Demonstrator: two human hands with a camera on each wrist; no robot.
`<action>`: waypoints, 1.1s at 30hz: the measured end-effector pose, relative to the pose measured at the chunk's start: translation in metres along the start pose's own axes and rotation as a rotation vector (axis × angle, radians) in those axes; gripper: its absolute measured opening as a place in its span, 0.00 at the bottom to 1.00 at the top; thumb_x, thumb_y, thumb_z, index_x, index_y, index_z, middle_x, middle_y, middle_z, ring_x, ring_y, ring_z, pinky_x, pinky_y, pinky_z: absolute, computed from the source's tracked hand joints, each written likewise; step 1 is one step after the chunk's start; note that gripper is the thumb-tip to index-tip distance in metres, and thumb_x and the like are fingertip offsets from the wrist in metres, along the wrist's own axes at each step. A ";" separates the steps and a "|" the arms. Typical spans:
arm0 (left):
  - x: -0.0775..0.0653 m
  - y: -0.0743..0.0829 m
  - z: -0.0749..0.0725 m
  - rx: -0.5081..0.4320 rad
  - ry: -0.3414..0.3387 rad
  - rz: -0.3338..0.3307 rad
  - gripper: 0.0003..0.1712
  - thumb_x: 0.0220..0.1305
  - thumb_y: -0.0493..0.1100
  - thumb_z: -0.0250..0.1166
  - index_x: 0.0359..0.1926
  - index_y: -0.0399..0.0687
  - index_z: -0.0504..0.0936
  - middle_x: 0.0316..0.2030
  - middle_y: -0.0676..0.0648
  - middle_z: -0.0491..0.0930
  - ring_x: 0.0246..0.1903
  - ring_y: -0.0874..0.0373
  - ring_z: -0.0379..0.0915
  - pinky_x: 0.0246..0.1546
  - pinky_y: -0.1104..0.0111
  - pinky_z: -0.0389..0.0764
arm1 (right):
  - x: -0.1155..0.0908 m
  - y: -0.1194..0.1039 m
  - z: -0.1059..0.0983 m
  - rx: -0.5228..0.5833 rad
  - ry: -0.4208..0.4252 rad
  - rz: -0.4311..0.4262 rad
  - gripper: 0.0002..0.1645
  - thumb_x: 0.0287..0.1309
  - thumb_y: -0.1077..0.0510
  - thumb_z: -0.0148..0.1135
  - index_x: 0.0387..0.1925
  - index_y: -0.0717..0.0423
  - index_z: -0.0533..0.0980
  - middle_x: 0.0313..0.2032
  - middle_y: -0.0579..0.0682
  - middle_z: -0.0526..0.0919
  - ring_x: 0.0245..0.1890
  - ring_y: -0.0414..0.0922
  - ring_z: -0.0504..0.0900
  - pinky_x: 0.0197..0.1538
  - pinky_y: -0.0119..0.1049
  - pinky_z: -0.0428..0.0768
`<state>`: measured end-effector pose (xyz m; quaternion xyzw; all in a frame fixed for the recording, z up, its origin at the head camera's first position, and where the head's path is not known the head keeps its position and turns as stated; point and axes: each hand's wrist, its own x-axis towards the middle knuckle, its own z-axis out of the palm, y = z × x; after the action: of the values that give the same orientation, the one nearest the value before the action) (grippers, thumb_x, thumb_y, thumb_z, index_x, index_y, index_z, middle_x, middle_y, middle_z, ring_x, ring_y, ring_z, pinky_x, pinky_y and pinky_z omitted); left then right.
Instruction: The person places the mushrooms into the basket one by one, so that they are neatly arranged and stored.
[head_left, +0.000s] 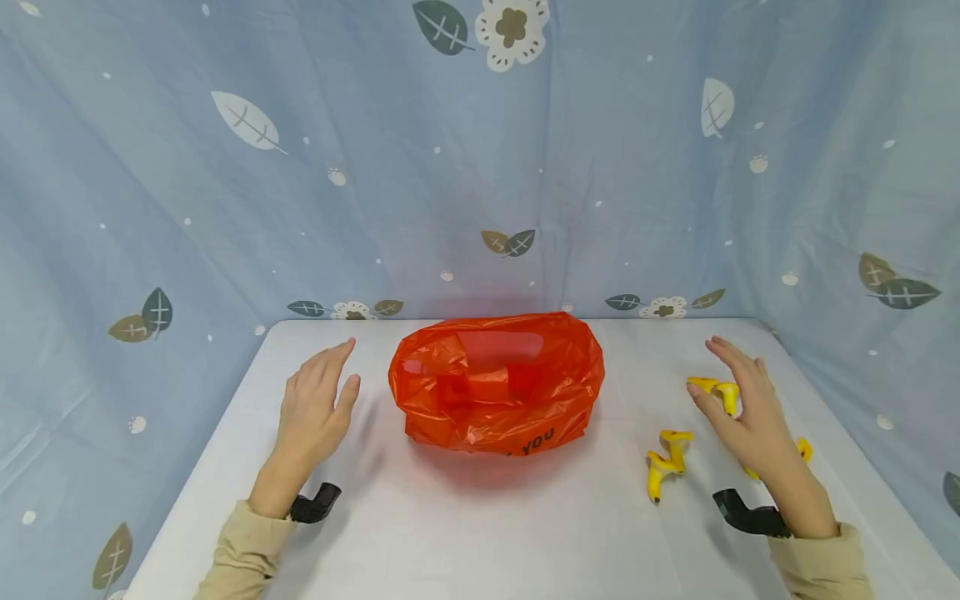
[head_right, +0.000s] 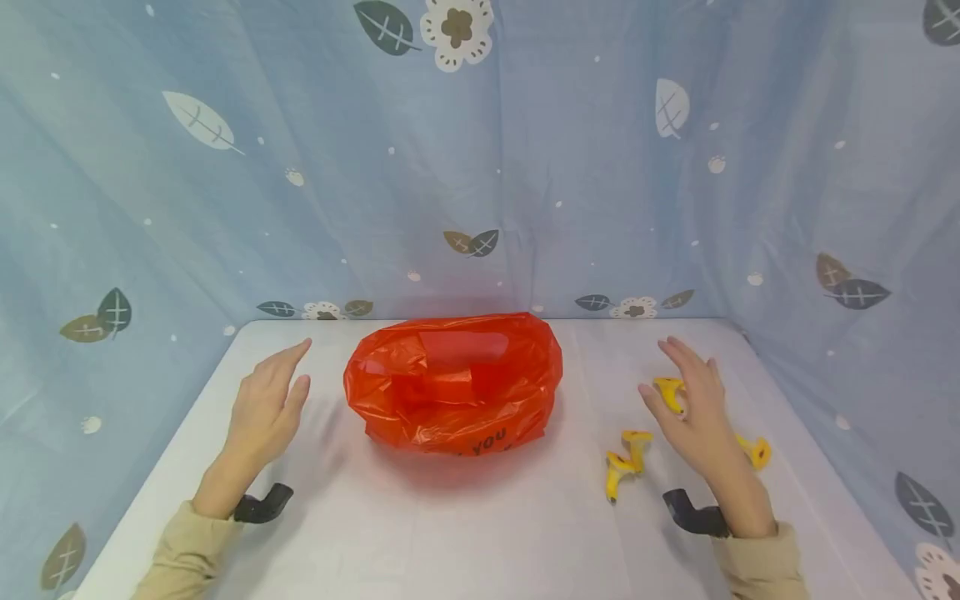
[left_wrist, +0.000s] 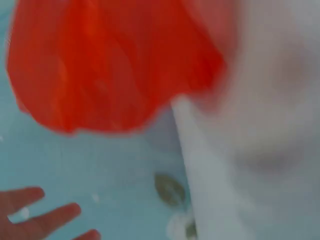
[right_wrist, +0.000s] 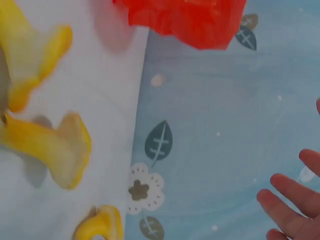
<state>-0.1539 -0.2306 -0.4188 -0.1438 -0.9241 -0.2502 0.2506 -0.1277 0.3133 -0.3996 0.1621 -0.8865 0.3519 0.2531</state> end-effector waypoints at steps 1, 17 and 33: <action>0.000 0.005 0.000 -0.070 -0.013 -0.023 0.29 0.77 0.52 0.48 0.71 0.43 0.66 0.65 0.36 0.69 0.64 0.36 0.61 0.60 0.37 0.58 | -0.003 -0.003 0.000 0.000 0.015 0.011 0.39 0.56 0.67 0.67 0.70 0.58 0.66 0.68 0.62 0.66 0.71 0.42 0.59 0.74 0.47 0.43; 0.001 0.074 0.041 -0.866 -0.019 -0.529 0.30 0.73 0.41 0.56 0.71 0.36 0.64 0.68 0.39 0.67 0.66 0.46 0.64 0.60 0.68 0.69 | -0.055 -0.021 0.016 -0.166 -0.193 0.171 0.18 0.53 0.58 0.74 0.47 0.53 0.83 0.42 0.49 0.85 0.38 0.47 0.78 0.34 0.31 0.78; -0.026 0.100 0.046 -0.765 0.184 -0.474 0.24 0.73 0.35 0.55 0.68 0.37 0.69 0.64 0.41 0.72 0.62 0.49 0.69 0.57 0.75 0.72 | -0.078 -0.016 0.027 -0.218 -0.403 0.276 0.15 0.48 0.62 0.75 0.41 0.56 0.84 0.41 0.51 0.85 0.29 0.41 0.78 0.26 0.30 0.75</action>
<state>-0.1109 -0.1265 -0.4287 0.0121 -0.7467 -0.6353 0.1965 -0.0655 0.2913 -0.4520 0.0782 -0.9654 0.2460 0.0370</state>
